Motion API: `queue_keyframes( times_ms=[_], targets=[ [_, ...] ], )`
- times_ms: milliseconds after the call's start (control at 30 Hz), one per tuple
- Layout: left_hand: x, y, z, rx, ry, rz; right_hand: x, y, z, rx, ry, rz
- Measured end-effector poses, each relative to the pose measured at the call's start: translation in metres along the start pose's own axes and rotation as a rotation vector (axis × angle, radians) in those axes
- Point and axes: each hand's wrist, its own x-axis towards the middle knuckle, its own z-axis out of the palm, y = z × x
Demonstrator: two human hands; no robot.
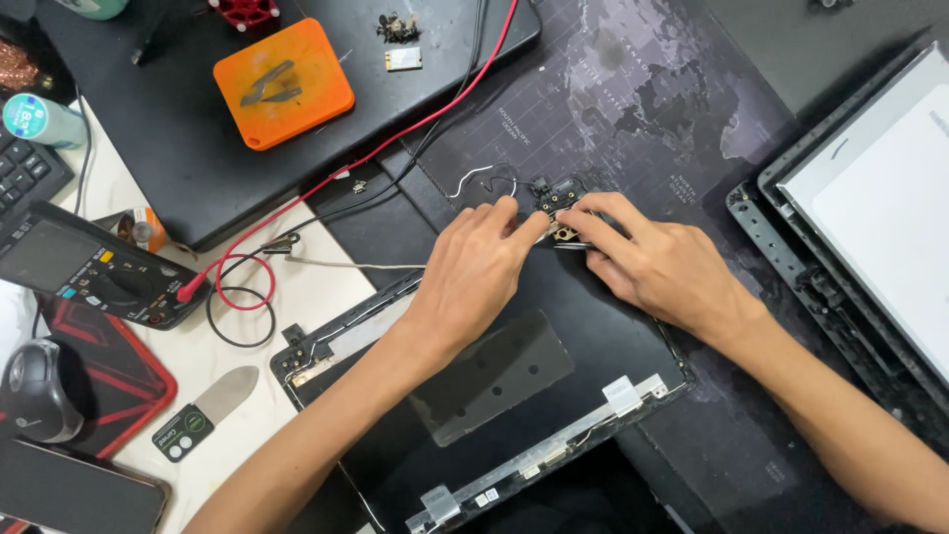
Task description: Repairing a laptop by manipulating small components and wires using tweezers.
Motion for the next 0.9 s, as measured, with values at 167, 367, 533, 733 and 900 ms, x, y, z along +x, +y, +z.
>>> queue_keyframes(
  times_ms=[167,367,533,733,900],
  targets=[
    [0.002,-0.002,0.006,0.014,-0.006,-0.016,0.011,0.001,-0.006,0.048,-0.03,0.061],
    [0.0,-0.003,0.005,-0.067,0.028,-0.085,0.026,0.002,-0.004,0.183,0.166,0.006],
    [-0.008,0.003,0.002,-0.076,0.038,-0.091,0.016,0.006,0.015,0.022,0.181,0.058],
    [-0.012,0.004,0.002,-0.007,0.028,-0.073,-0.002,-0.006,0.014,-0.184,0.117,-0.073],
    [-0.013,0.005,-0.002,-0.004,0.027,-0.067,-0.002,-0.009,0.014,-0.282,-0.004,0.015]
  ],
)
